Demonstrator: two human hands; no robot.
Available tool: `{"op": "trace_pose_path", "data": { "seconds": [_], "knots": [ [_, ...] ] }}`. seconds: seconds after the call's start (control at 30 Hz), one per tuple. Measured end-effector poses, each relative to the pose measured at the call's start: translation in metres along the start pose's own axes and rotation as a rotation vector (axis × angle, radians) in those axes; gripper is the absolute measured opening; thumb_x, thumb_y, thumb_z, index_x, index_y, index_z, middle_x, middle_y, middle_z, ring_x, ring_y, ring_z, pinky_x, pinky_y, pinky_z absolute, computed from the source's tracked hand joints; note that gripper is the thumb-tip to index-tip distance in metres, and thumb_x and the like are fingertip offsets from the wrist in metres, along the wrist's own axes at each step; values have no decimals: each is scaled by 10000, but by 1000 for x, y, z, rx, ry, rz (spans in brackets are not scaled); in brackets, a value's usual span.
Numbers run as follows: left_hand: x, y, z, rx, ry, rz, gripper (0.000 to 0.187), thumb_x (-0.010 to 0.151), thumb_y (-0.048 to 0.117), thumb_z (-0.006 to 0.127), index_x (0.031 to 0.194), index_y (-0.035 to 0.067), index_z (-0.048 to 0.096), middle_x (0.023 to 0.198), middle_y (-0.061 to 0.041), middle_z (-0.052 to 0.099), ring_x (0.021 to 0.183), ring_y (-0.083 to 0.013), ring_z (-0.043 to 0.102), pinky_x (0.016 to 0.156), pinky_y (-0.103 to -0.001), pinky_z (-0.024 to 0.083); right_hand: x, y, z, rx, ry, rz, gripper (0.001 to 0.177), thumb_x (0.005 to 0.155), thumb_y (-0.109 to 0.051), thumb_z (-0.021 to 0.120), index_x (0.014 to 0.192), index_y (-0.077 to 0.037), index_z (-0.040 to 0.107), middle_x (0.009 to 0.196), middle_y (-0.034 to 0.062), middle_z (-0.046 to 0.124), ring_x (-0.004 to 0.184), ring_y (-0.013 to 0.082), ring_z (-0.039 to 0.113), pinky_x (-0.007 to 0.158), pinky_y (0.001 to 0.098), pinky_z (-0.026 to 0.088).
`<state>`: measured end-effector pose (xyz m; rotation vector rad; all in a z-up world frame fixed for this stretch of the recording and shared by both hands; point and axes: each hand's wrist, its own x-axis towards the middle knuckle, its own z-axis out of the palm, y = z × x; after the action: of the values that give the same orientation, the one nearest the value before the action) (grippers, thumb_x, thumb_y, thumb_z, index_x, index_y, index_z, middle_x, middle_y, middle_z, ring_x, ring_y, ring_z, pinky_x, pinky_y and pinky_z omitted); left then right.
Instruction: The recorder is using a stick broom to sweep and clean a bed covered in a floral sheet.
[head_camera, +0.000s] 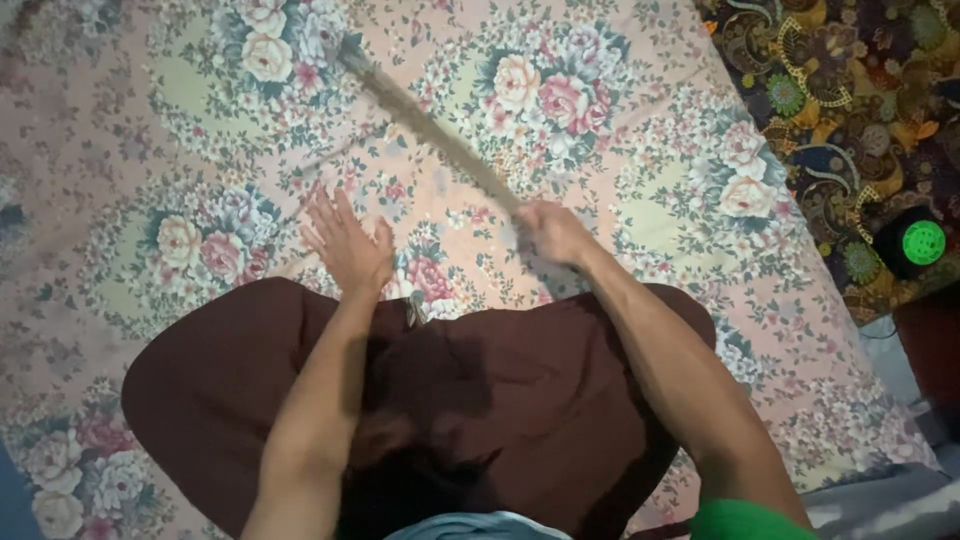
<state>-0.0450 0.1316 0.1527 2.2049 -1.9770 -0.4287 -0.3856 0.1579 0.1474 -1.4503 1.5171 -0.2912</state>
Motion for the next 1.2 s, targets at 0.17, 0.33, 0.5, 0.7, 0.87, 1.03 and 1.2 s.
{"op": "trace_pose_path", "data": {
  "seconds": [0.17,0.33,0.5,0.7,0.87,1.03,1.2],
  "knots": [
    [-3,-7,6,-72,64,39,823,982,415,529,1636,32,207,1720,-211,99,1594,-369,20,1266,-564,-41,4,18,-52,113,238,352,109,988,-134,524,999,-94,624,854,68,619,735,206,608,647,416,567],
    [-4,-7,6,-57,102,47,809,972,396,561,1627,25,265,1710,-206,138,1596,-364,53,1273,-570,-11,-1,54,-95,363,693,481,362,1134,-310,461,993,-24,631,783,108,590,719,273,578,633,464,479],
    [-2,-10,11,-50,154,52,792,963,388,569,1615,31,293,1698,-201,176,1591,-364,74,1273,-574,8,44,111,-49,-125,829,-40,364,1136,-227,407,1015,36,628,930,243,637,888,420,618,795,537,480],
    [-2,-8,7,-54,158,59,774,958,380,567,1596,23,313,1683,-218,215,1576,-374,103,1258,-581,17,46,-21,31,-115,193,-132,347,1093,-248,309,1012,-83,603,934,115,631,843,227,603,760,376,519],
    [-5,-5,8,-90,171,57,749,970,371,558,1600,34,333,1701,-203,236,1595,-365,124,1285,-574,17,51,-11,12,405,43,185,286,1106,-256,391,986,-89,590,805,114,590,658,218,530,584,420,452],
    [-3,-4,7,-85,182,45,765,952,365,556,1603,33,330,1688,-204,240,1589,-368,124,1277,-577,28,92,61,-54,774,606,193,192,960,-87,472,874,-97,643,628,14,535,460,147,481,387,334,386],
    [-2,-2,1,-54,174,24,765,935,362,556,1589,30,338,1680,-204,251,1580,-364,136,1273,-577,43,100,29,-47,878,772,118,299,1062,-278,469,914,-70,625,660,11,529,508,133,482,437,312,415]
  ]
}}
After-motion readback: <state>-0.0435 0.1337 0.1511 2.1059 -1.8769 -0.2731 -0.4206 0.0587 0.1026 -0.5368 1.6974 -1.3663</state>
